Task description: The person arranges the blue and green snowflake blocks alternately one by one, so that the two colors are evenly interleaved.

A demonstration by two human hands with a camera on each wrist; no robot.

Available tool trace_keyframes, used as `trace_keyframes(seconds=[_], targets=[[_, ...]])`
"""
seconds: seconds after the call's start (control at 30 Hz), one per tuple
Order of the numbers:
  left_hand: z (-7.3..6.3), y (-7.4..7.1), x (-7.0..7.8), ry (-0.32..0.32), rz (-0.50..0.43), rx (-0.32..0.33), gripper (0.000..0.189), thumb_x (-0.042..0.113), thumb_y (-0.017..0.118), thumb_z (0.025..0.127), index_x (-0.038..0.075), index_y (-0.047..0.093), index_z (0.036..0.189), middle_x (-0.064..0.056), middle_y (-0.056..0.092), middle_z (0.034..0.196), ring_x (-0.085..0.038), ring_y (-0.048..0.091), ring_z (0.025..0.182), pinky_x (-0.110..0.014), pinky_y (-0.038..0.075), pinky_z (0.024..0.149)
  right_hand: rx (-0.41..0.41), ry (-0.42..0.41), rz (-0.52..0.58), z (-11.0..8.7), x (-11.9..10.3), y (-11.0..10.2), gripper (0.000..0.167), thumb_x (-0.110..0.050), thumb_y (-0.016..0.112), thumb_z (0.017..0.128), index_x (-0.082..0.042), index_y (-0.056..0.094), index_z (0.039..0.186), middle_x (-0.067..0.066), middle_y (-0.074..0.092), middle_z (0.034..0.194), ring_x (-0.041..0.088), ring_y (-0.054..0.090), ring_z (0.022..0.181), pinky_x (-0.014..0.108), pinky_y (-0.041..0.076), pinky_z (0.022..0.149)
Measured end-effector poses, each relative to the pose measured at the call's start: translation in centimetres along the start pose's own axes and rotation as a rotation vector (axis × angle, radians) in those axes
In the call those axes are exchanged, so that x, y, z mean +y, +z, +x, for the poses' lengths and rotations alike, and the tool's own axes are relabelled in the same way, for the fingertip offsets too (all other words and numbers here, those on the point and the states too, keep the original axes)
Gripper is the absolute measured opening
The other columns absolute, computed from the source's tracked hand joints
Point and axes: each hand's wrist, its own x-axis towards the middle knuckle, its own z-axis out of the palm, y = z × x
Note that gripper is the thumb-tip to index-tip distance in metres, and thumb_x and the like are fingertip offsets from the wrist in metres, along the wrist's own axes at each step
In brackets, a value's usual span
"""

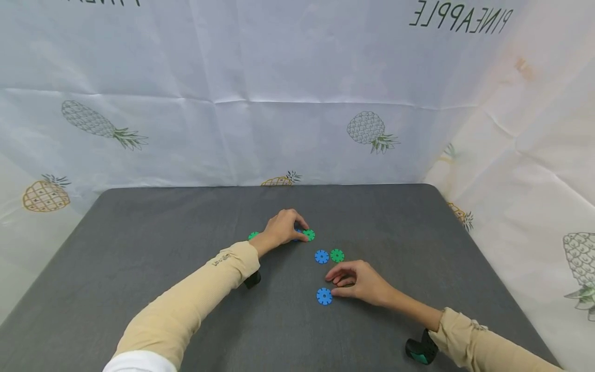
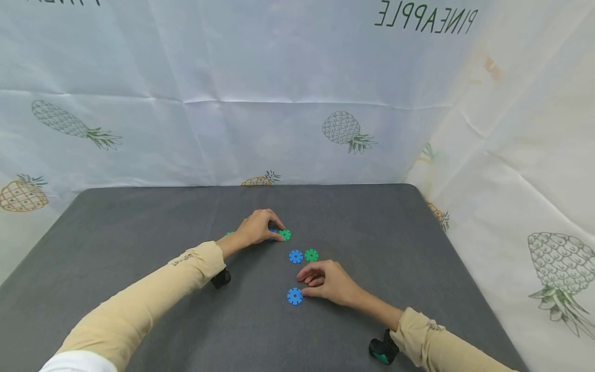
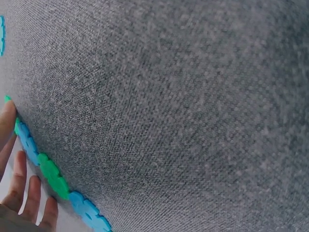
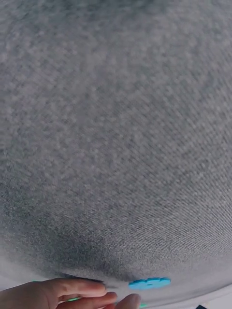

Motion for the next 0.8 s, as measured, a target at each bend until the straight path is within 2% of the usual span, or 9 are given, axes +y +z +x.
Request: trace_keyframes(seconds=[0.2,0.43,0.63,0.8], targets=[[0.03,-0.08,0.19,-0.019,0.005,-0.014,0.019,0.024,0.083,0.075,0.017,0.077,0.092,-0.004,0.064,0.109,-0.021,0.06,0.101,-0.039,0.051,0.083,-0.025,-0.008,-0.088,0.05,-0.09,0.18,0.028,-0.01,0.078,0.08,-0.002,0.07,0.105,0.008,0.068,0.101,0.015,0.062,0.087,0.027,0.055,0.077],[0.21,-0.3,0.42,-0.029,0.022,-0.04,0.018,0.025,0.082,0.076,0.018,0.077,0.092,-0.003,0.063,0.11,-0.022,0.059,0.101,-0.037,0.051,0.077,-0.016,-0.039,-0.168,0.13,0.02,0.54,0.026,-0.013,0.08,0.078,-0.007,0.072,0.102,0.002,0.069,0.098,0.012,0.059,0.084,0.025,0.053,0.073],[0.21,-0.34,0.45,-0.031,0.026,-0.043,0.018,0.026,0.083,0.076,0.019,0.077,0.092,-0.002,0.063,0.109,-0.022,0.059,0.101,-0.038,0.051,0.078,-0.068,-0.04,-0.173,0.25,-0.11,0.22,0.025,-0.014,0.08,0.079,-0.009,0.072,0.102,0.0,0.07,0.099,0.01,0.061,0.086,0.025,0.053,0.075],[0.09,-0.36,0.5,-0.039,0.021,-0.04,0.018,0.025,0.083,0.076,0.019,0.077,0.092,-0.002,0.063,0.109,-0.022,0.059,0.101,-0.039,0.051,0.08,-0.151,-0.089,-0.098,0.63,0.04,-0.08,0.031,-0.011,0.079,0.079,-0.005,0.069,0.108,0.005,0.069,0.105,0.015,0.064,0.094,0.028,0.053,0.081]])
